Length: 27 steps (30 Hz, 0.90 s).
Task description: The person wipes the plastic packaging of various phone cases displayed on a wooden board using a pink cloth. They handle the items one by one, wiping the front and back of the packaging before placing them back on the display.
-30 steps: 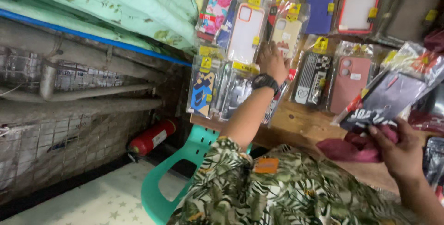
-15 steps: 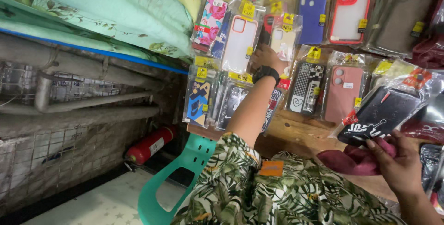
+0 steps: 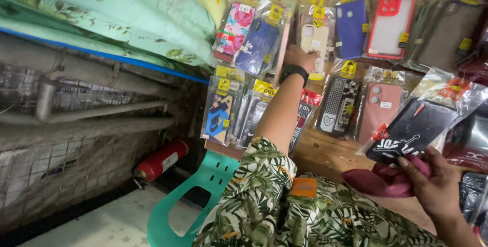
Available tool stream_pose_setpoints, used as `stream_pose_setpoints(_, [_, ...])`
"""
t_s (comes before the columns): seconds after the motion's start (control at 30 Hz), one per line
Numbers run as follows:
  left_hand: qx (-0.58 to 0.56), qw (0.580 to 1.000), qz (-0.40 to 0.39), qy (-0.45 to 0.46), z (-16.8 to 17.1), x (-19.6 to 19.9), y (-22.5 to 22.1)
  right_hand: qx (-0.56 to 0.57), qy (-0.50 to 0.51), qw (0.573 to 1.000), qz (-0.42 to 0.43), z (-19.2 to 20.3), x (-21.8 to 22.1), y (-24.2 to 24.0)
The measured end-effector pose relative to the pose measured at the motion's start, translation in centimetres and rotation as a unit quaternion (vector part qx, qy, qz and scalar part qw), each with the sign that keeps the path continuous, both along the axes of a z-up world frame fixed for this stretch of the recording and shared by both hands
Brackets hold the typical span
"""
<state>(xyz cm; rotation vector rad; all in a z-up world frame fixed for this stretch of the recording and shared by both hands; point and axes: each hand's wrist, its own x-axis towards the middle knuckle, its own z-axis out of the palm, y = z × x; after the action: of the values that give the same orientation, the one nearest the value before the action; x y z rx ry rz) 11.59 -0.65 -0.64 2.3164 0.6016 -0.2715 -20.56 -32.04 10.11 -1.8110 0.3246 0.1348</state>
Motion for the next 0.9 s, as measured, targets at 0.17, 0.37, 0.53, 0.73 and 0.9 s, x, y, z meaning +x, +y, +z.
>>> stream_pose_setpoints(0.17, [0.012, 1.0, 0.002, 0.018, -0.8, 1.0, 0.4, 0.023, 0.025, 0.999, -0.018, 0.1, -0.9, -0.7])
stream_pose_setpoints(0.37, [-0.072, 0.997, 0.018, 0.0, -1.4, 1.9, 0.9, 0.082, 0.058, 0.994, -0.038, -1.4, -1.1, -0.7])
stream_pose_setpoints(0.53, [-0.197, 0.979, 0.045, -0.012, 1.5, 0.9, 0.5, 0.012, 0.058, 0.998, -0.024, -3.2, -1.2, -1.0])
stream_pose_setpoints(0.73, [-0.216, 0.973, -0.019, -0.077, 5.5, -1.8, 2.2, -0.003, 0.058, 0.998, -0.001, -3.5, -1.2, -1.0])
stream_pose_setpoints(0.9, [-0.426, 0.859, -0.097, -0.266, 6.4, -4.2, 8.2, 0.088, 0.055, 0.995, -0.008, -2.9, -0.6, -0.5])
